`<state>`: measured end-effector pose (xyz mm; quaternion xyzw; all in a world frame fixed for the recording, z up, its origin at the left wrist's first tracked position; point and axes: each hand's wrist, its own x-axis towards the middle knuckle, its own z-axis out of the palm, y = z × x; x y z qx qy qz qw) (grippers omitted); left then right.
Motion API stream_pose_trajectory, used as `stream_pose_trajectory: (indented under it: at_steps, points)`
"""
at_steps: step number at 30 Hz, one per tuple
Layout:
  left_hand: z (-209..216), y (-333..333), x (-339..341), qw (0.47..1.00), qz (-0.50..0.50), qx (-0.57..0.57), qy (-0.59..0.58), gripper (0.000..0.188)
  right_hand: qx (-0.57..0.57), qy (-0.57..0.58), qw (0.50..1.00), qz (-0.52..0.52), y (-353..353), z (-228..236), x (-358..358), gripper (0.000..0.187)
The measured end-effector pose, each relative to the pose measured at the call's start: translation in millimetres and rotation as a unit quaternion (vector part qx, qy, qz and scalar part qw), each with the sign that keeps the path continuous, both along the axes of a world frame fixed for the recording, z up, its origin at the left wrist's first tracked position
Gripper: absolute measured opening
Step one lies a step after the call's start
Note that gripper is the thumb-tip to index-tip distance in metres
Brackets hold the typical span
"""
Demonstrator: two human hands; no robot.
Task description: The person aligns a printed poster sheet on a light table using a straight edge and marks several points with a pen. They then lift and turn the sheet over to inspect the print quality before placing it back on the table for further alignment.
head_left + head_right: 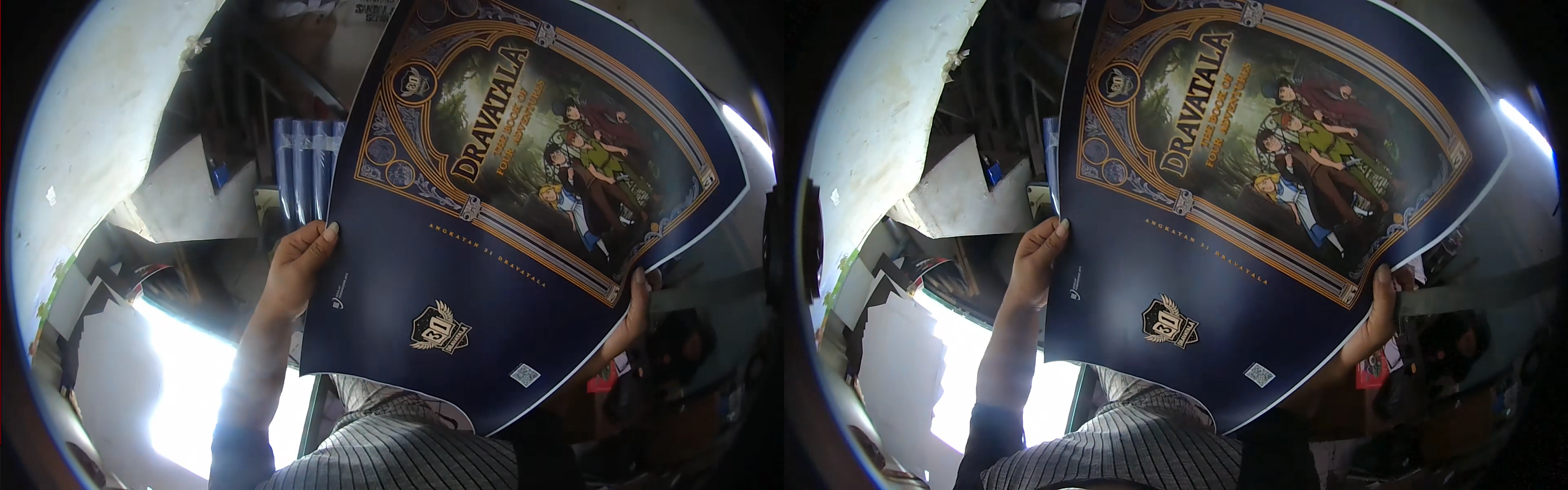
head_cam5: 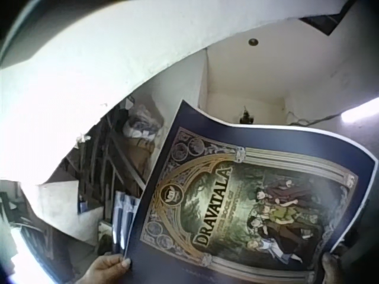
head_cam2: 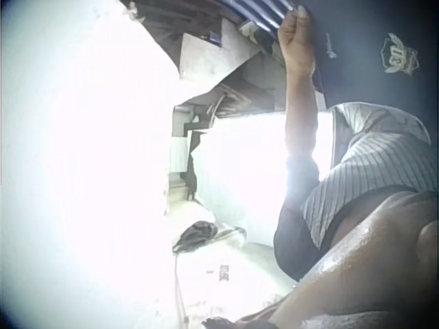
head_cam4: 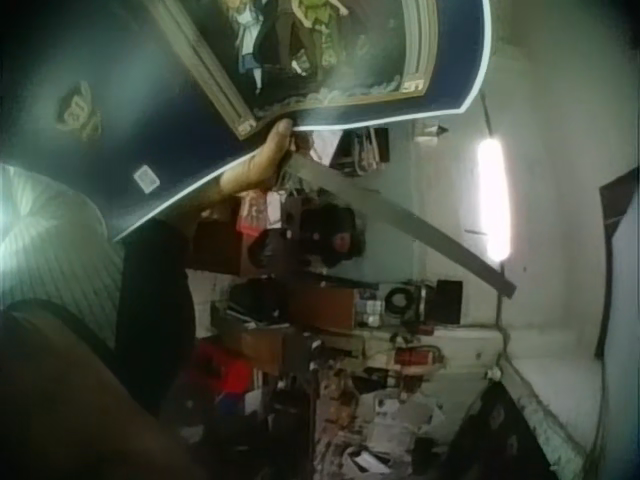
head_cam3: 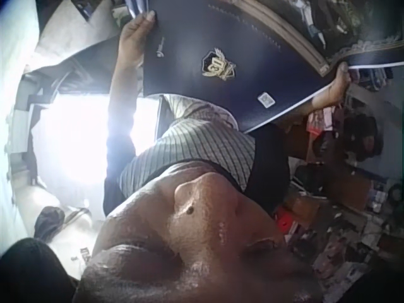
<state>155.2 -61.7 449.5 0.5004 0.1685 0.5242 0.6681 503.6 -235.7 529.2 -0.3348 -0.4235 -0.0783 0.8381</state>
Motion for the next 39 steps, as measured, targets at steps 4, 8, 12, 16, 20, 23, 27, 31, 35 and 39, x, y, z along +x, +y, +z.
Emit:
stream_pose_trajectory:
  at_steps: [4, 8, 12, 16, 20, 23, 27, 31, 35, 39]
  points:
    - [4.1, -9.4, -2.0, 1.000, 0.016, 0.014, -0.006, 0.024, 0.000, 0.011, 1.000, 0.015, 0.8, 1.0, -0.7, 0.023]
    - [3.4, -16.7, -6.1, 0.998, 0.050, 0.036, 0.003, 0.023, -0.011, 0.025, 0.999, 0.032, -1.7, -1.3, 1.9, 0.022]
    - [0.8, -21.1, -2.4, 0.996, 0.088, 0.009, 0.011, 0.022, -0.017, 0.038, 0.998, 0.050, 3.7, -4.5, -2.4, 0.022]
    - [-6.3, -21.8, 5.9, 0.996, 0.088, -0.015, 0.013, 0.021, -0.009, 0.047, 0.997, 0.052, 6.1, 0.3, -4.1, 0.021]
    - [-10.4, -22.0, 12.9, 0.995, 0.095, -0.044, 0.004, 0.021, -0.007, 0.050, 0.997, 0.057, 7.9, 5.0, -4.1, 0.021]
    - [-16.8, -22.6, 9.3, 0.994, 0.106, -0.032, 0.009, 0.022, -0.006, 0.054, 0.997, 0.059, 7.1, 7.0, -10.1, 0.021]
    - [-20.9, -29.7, -1.8, 0.993, 0.116, 0.000, -0.019, 0.022, -0.003, 0.047, 0.997, 0.056, 7.1, 4.0, -6.7, 0.020]
    - [-22.4, -33.7, -15.4, 0.989, 0.133, 0.055, -0.035, 0.023, -0.001, -0.084, 0.996, 0.017, 12.0, -25.1, 37.3, 0.024]
    - [-26.6, -33.6, -25.6, 0.985, 0.132, 0.091, -0.061, 0.029, -0.010, -0.161, 0.987, -0.027, 6.8, -31.9, 49.4, 0.021]
    - [-23.7, -40.3, -33.1, 0.982, 0.137, 0.107, -0.073, 0.031, -0.001, -0.216, 0.970, -0.108, 12.1, -25.2, 38.4, 0.021]
